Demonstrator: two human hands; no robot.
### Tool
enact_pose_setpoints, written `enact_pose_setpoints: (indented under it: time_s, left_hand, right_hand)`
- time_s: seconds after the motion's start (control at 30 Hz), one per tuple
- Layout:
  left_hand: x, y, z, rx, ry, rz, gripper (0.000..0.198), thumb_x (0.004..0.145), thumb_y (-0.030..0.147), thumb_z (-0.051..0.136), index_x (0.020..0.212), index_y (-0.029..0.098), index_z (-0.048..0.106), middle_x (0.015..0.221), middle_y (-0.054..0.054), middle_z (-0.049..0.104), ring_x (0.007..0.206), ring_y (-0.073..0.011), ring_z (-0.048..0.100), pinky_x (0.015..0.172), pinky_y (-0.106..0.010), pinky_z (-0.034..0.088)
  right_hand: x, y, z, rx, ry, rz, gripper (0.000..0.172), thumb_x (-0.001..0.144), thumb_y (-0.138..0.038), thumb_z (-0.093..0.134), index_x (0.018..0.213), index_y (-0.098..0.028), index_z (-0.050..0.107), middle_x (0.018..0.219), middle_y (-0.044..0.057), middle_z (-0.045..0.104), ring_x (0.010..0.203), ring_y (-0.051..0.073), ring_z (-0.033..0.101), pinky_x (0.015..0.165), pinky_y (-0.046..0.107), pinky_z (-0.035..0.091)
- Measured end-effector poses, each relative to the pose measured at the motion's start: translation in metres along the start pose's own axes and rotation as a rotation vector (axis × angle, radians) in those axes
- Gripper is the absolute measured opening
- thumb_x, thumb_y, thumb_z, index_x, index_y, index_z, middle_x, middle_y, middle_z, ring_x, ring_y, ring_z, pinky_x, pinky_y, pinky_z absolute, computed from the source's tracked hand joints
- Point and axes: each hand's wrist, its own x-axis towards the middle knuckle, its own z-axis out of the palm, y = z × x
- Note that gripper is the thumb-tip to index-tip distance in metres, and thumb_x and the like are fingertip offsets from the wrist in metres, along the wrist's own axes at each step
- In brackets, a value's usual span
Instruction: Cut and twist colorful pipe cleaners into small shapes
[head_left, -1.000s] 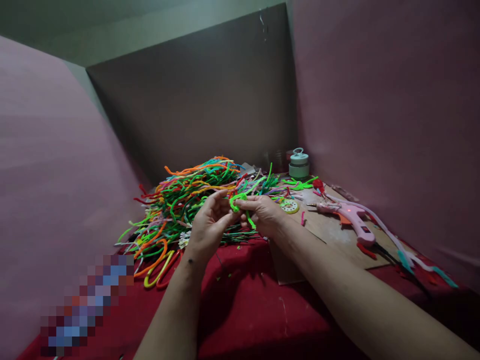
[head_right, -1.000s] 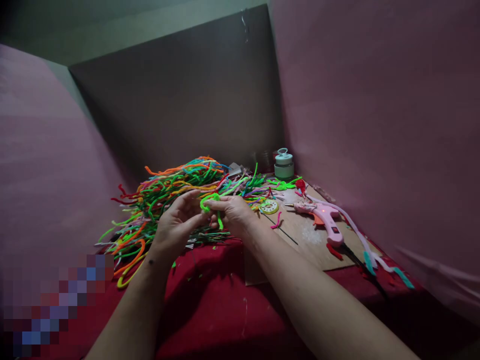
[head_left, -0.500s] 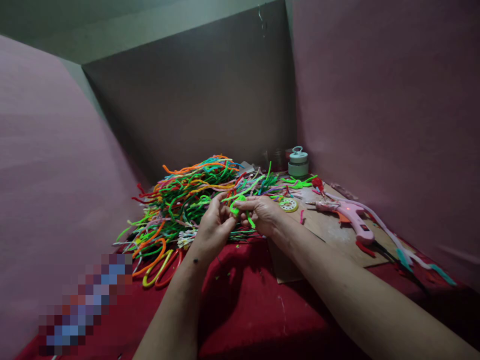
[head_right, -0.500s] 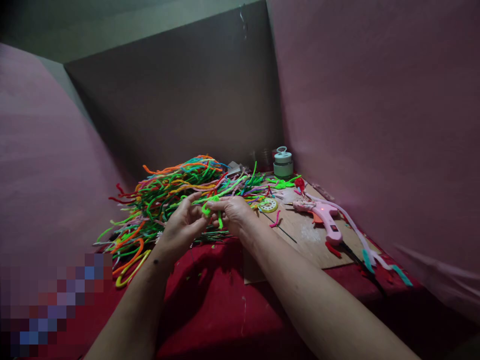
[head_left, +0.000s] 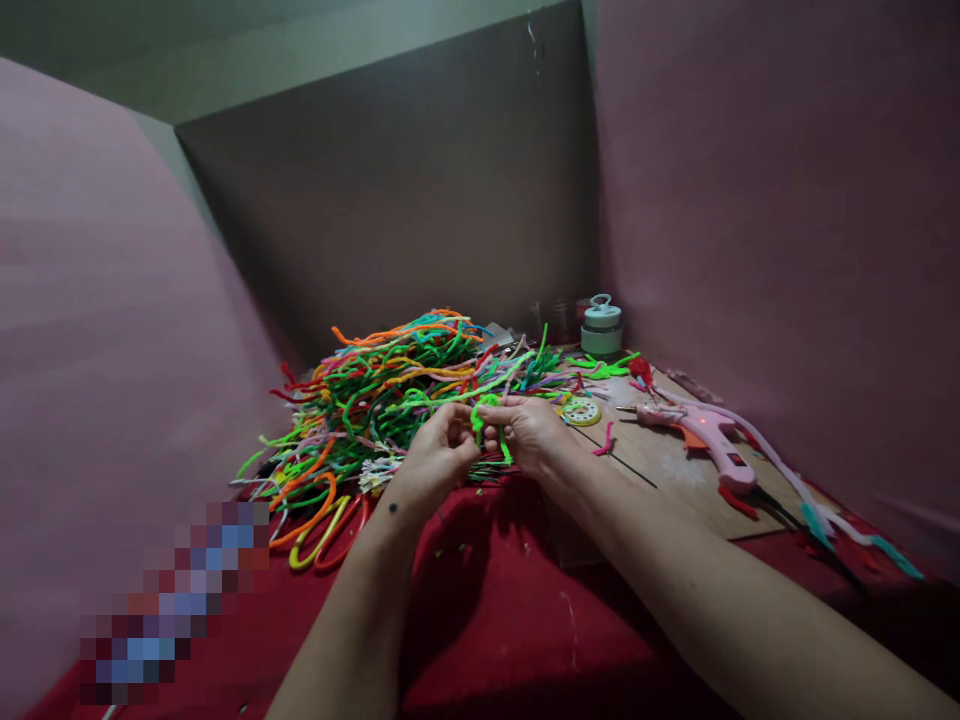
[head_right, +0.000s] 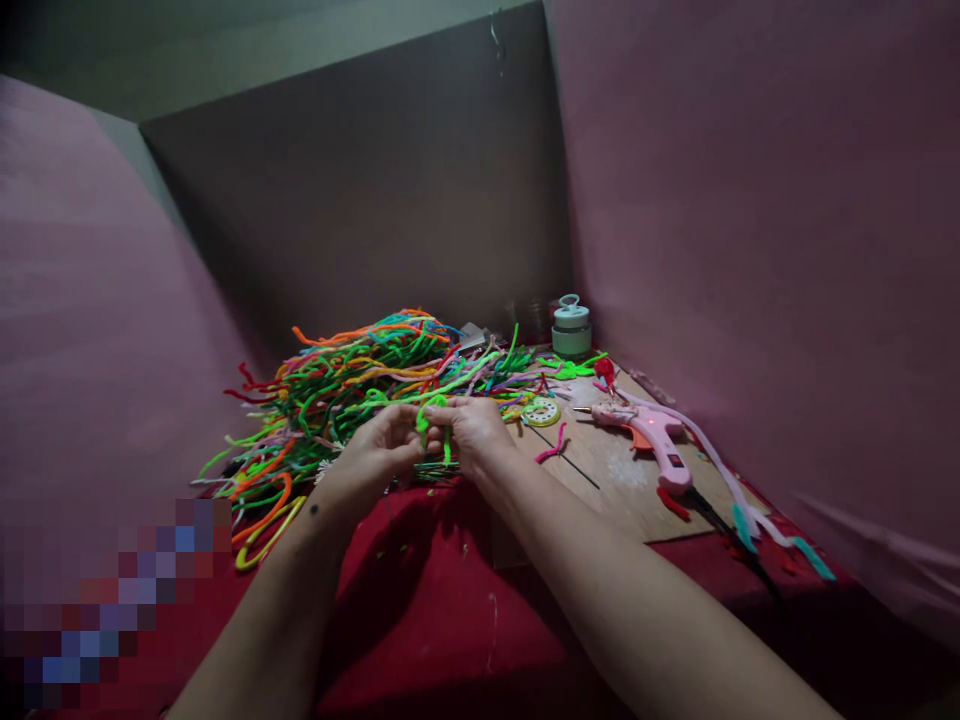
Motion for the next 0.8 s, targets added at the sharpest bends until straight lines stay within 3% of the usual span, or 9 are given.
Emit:
enact_pose_setpoints:
  time_s: [0.1,0.2,0.37,0.5,0.6,0.7,0.8]
  left_hand:
    - [0.000,0.000,0.002,-0.058,-0.059,0.030,0.048,0.062,0.011,0.058,0.107,0.018,0.046,0.051,0.010,0.041,0.037,-0.0033,0.032,0.037,-0.016,0.024]
    - [0.000,0.003,0.000,-0.048,-0.053,0.003,0.050,0.063,0.013,0.059,0.110,0.017,0.046,0.053,0.009,0.044,0.038,-0.0038,0.034,0.038,-0.017,0.024]
    - [-0.001,0.006,-0.011,0.005,-0.029,-0.029,0.031,0.065,0.024,0.065,0.093,0.013,0.058,0.070,0.001,0.059,0.046,-0.0045,0.044,0.040,-0.017,0.030]
    - [0.001,-0.002,-0.013,-0.219,-0.019,-0.074,0.029,0.069,0.034,0.065,0.089,0.016,0.057,0.054,0.006,0.051,0.036,-0.0028,0.037,0.034,-0.015,0.027]
    - [0.003,-0.007,-0.008,-0.340,-0.014,-0.102,0.025,0.068,0.034,0.065,0.080,0.016,0.052,0.049,0.005,0.051,0.035,-0.0054,0.042,0.034,-0.016,0.032]
    - [0.004,-0.007,-0.002,-0.297,-0.005,-0.110,0.022,0.070,0.032,0.063,0.075,0.015,0.050,0.049,0.002,0.056,0.036,-0.0077,0.046,0.035,-0.018,0.036]
    - [0.002,-0.003,0.002,-0.164,0.039,-0.078,0.017,0.073,0.028,0.059,0.072,0.015,0.048,0.050,0.000,0.059,0.033,-0.0061,0.044,0.033,-0.016,0.034]
  right_hand:
    - [0.001,-0.001,-0.002,0.007,-0.009,0.009,0.021,0.058,-0.009,0.070,0.058,-0.013,0.050,0.043,-0.004,0.051,0.036,0.007,0.046,0.033,0.017,0.038]
    - [0.002,-0.002,-0.003,-0.006,-0.032,-0.015,0.018,0.059,-0.009,0.069,0.060,-0.013,0.051,0.045,-0.002,0.053,0.036,0.008,0.047,0.032,0.018,0.038]
    - [0.002,-0.003,-0.003,-0.025,-0.055,-0.036,0.013,0.060,-0.010,0.064,0.063,-0.014,0.052,0.046,-0.002,0.055,0.036,0.009,0.047,0.031,0.019,0.036]
    - [0.001,-0.003,-0.003,-0.058,-0.078,-0.041,0.014,0.056,-0.014,0.069,0.059,-0.013,0.055,0.046,-0.003,0.055,0.036,0.007,0.046,0.035,0.019,0.036]
    - [0.000,-0.002,-0.003,-0.108,-0.061,-0.050,0.018,0.053,-0.019,0.073,0.059,-0.012,0.058,0.048,-0.002,0.057,0.039,0.008,0.049,0.039,0.021,0.038]
    - [-0.001,-0.001,-0.003,-0.180,-0.063,-0.108,0.022,0.056,-0.030,0.072,0.060,-0.012,0.059,0.047,-0.002,0.056,0.037,0.007,0.046,0.038,0.021,0.033]
    - [-0.001,-0.001,-0.003,-0.214,-0.046,-0.174,0.024,0.057,-0.033,0.071,0.060,-0.013,0.059,0.046,-0.003,0.055,0.037,0.007,0.044,0.039,0.021,0.032]
